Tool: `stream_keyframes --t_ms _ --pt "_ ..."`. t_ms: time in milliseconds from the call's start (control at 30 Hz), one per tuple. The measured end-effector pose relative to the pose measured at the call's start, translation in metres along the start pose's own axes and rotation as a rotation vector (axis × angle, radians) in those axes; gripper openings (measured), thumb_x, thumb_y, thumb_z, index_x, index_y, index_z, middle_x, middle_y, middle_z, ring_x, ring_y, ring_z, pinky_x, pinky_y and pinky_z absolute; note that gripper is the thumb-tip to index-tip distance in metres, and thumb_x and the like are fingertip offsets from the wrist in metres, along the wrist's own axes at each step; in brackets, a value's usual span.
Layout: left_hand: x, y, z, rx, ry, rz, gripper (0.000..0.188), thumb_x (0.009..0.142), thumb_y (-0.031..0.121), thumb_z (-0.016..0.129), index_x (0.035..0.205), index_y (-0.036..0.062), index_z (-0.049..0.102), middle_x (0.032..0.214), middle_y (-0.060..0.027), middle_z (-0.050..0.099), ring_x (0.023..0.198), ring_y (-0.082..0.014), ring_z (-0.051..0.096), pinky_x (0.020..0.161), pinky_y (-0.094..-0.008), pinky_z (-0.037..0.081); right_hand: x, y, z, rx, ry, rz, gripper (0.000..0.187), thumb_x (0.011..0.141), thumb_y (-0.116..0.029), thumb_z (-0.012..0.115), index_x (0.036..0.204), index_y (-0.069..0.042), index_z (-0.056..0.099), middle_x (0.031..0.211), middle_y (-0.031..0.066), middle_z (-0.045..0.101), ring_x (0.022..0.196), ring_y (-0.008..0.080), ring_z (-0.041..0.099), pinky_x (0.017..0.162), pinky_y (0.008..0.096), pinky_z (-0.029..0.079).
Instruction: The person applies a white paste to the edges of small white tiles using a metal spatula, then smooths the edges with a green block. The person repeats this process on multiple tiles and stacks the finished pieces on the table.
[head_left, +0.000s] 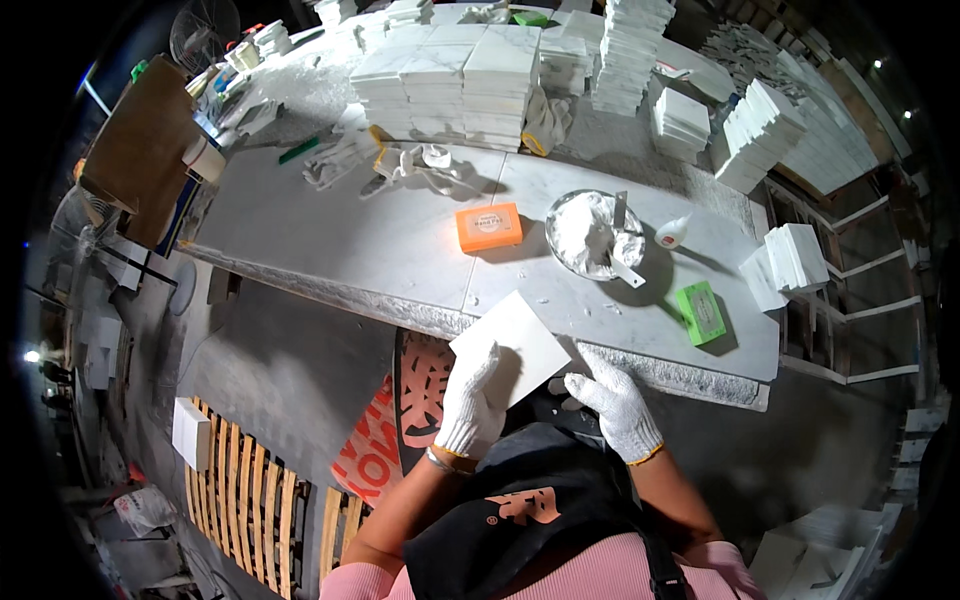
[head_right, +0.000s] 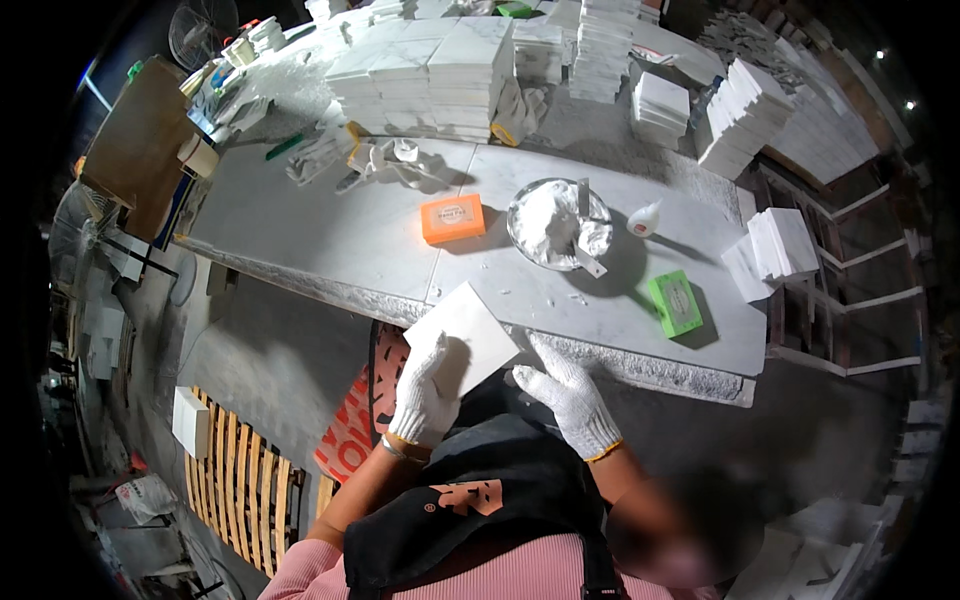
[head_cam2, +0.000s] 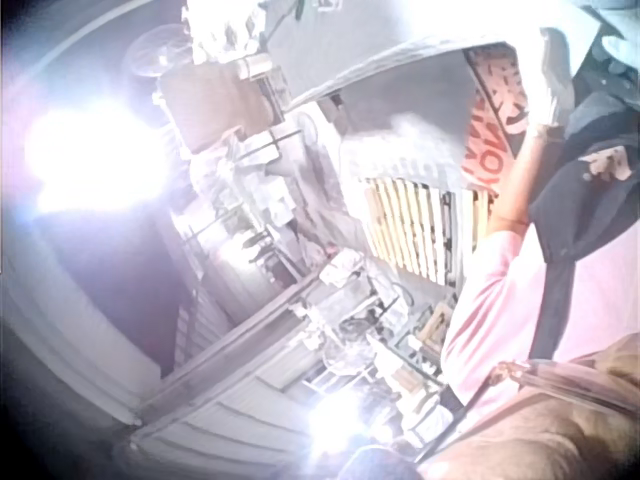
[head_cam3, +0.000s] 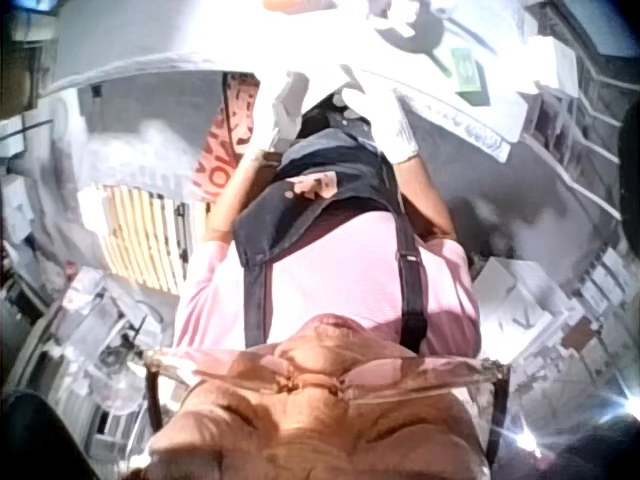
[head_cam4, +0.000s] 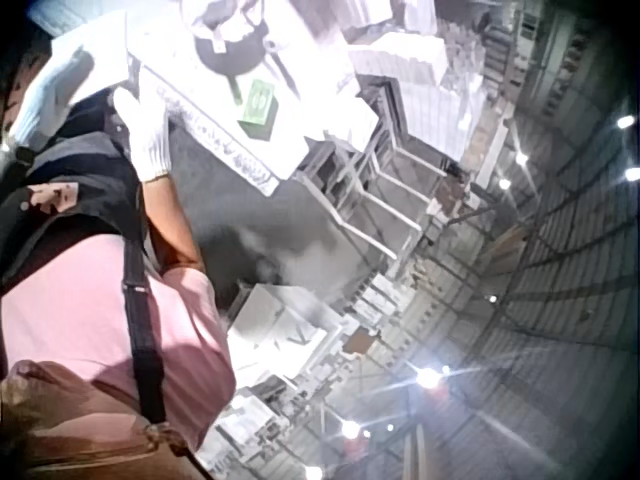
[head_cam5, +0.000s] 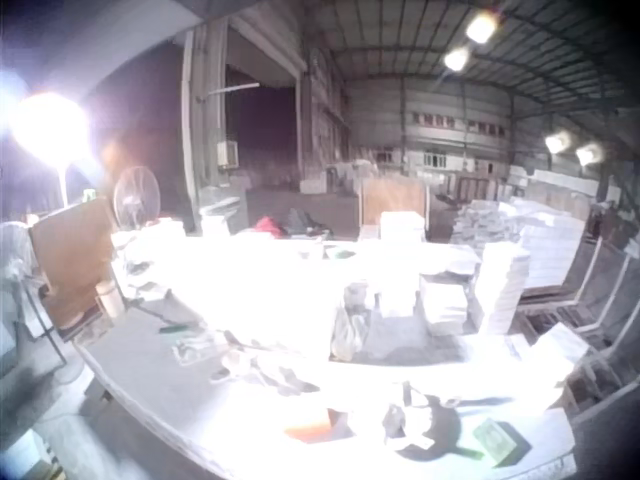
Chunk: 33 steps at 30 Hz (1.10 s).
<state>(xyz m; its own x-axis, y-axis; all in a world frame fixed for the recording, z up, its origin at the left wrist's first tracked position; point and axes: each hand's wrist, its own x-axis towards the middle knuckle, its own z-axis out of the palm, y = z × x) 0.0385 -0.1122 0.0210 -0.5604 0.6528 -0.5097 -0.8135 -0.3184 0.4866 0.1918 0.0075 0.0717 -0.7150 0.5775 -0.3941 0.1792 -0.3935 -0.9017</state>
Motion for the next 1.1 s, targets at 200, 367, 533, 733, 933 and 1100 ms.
stream_keyframes --t_ms 200,367,533,733,933,1100 --pt "-0.016 0.012 0.007 0.078 -0.208 -0.197 0.055 0.101 0.032 0.058 0.144 0.0003 0.043 0.133 -0.0118 0.056 0.119 -0.0247 0.058 0.099 -0.0376 0.049 0.017 0.014 0.005 -0.157 0.124 -0.117 0.033 0.095 -0.025 0.069 0.079 0.003 0.062 0.076 0.0049 0.061 0.074 0.0095 0.060 0.068 0.0262 0.049" --pt "-0.016 0.041 0.001 0.244 -0.421 -0.265 0.051 0.099 0.031 0.060 0.136 -0.0035 0.052 0.126 -0.0126 0.064 0.110 -0.0220 0.063 0.096 -0.0361 0.051 0.013 0.007 -0.005 -0.143 0.096 -0.155 0.028 0.094 -0.023 0.069 0.084 0.003 0.066 0.073 0.0049 0.061 0.067 0.0113 0.056 0.064 0.0285 0.047" --pt "-0.018 0.047 -0.004 0.411 -0.423 -0.301 0.044 0.094 0.018 0.069 0.130 -0.0038 0.058 0.120 -0.0105 0.068 0.105 -0.0166 0.065 0.094 -0.0305 0.052 0.009 -0.008 -0.001 -0.155 -0.063 -0.090 0.029 0.094 -0.022 0.068 0.101 0.006 0.068 0.081 0.0051 0.066 0.072 0.0085 0.055 0.066 0.0269 0.047" --pt "-0.019 0.041 -0.003 0.515 -0.450 -0.213 0.043 0.088 0.016 0.075 0.124 -0.0051 0.063 0.107 -0.0098 0.072 0.094 -0.0163 0.068 0.083 -0.0293 0.056 0.007 -0.012 0.002 -0.227 -0.126 -0.045 0.032 0.095 -0.023 0.066 0.112 0.004 0.067 0.087 0.0009 0.066 0.077 0.0070 0.056 0.069 0.0245 0.048" --pt "-0.019 0.041 0.001 0.445 -0.419 -0.269 0.044 0.088 0.017 0.074 0.123 -0.0062 0.063 0.107 -0.0122 0.072 0.092 -0.0183 0.069 0.083 -0.0302 0.057 0.016 0.002 -0.001 -0.204 -0.126 -0.225 0.047 0.092 -0.020 0.071 0.131 0.002 0.060 0.108 0.0059 0.067 0.093 0.0102 0.060 0.075 0.0234 0.051" --pt "-0.019 0.040 -0.005 0.394 -0.433 -0.254 0.044 0.088 0.018 0.073 0.123 -0.0074 0.062 0.106 -0.0133 0.071 0.095 -0.0200 0.068 0.089 -0.0318 0.055 0.019 -0.002 -0.003 -0.136 -0.161 -0.161 0.051 0.090 -0.017 0.074 0.135 0.002 0.059 0.118 0.0084 0.066 0.102 0.0124 0.060 0.078 0.0253 0.052"
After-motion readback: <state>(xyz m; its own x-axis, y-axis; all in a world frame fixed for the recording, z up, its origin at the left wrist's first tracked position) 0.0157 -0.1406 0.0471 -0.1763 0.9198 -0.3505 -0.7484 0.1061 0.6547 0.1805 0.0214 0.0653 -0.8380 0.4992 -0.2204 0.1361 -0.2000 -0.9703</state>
